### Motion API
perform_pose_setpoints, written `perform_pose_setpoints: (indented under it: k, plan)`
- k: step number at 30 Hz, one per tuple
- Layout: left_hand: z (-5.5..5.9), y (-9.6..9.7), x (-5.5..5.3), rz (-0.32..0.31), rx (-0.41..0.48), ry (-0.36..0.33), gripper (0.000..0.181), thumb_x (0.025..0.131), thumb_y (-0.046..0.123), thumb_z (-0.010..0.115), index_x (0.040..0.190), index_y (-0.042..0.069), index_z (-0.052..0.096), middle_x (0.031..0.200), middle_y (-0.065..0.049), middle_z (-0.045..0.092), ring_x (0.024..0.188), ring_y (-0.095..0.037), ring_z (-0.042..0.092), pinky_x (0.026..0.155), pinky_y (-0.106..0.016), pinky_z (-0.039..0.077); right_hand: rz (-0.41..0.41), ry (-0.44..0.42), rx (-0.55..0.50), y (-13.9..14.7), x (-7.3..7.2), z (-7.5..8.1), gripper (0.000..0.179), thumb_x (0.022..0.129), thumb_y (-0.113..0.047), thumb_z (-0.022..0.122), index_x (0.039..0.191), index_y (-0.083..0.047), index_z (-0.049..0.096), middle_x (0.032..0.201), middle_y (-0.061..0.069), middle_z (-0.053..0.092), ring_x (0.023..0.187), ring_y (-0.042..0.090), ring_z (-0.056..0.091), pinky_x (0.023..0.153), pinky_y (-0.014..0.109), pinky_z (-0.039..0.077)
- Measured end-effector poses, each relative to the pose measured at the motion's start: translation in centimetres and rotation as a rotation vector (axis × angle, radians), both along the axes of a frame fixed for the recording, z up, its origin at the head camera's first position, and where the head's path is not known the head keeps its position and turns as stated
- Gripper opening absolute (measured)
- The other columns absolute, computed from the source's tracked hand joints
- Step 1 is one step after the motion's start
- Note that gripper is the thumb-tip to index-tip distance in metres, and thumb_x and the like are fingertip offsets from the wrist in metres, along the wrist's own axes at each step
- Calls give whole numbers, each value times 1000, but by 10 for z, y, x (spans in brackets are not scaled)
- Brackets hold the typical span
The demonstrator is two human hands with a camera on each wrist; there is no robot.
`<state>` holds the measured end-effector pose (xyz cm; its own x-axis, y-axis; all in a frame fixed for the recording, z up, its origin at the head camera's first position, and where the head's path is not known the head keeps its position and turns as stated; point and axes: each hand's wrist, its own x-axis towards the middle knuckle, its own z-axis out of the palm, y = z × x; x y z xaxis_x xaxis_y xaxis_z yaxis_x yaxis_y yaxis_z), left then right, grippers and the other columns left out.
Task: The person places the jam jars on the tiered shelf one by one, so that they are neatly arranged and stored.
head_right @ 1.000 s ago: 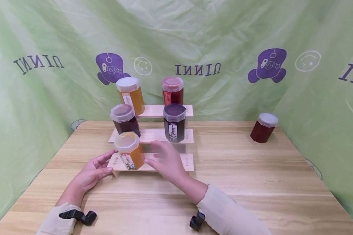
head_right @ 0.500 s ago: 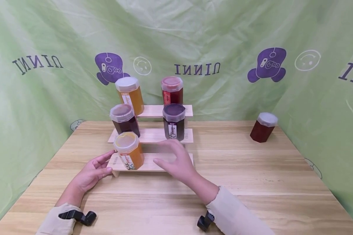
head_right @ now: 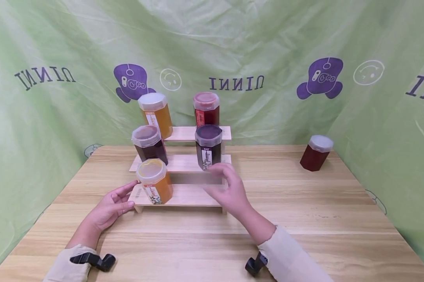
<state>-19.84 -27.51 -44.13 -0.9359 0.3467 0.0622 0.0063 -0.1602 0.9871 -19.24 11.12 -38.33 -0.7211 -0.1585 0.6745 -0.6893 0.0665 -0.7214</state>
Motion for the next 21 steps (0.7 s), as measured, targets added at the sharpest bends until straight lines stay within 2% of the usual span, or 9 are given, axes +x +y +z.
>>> perform_pose_setpoints:
  k: [6,16,21]
  plan:
    - [0,0,0,3,5,-1,76,85,-13,61,149,-9,20,130,8,56,109,-14,62,87,-31,55,-42,-29,-22,13,-3,-1,38,77,13,72,111,14,58,116,22,55,105,20,55,94,31,50]
    - [0,0,0,4,-5,1,76,85,-12,61,149,-9,20,130,8,55,110,-13,62,88,-31,55,-100,-38,-58,33,-11,0,35,78,14,70,111,13,58,113,27,55,104,25,56,94,28,50]
    - [1,0,0,7,-8,-1,76,85,-12,61,149,-9,21,130,8,55,110,-13,61,88,-31,55,-137,-62,-79,42,-14,1,35,79,15,69,112,14,57,112,17,58,103,20,57,94,29,50]
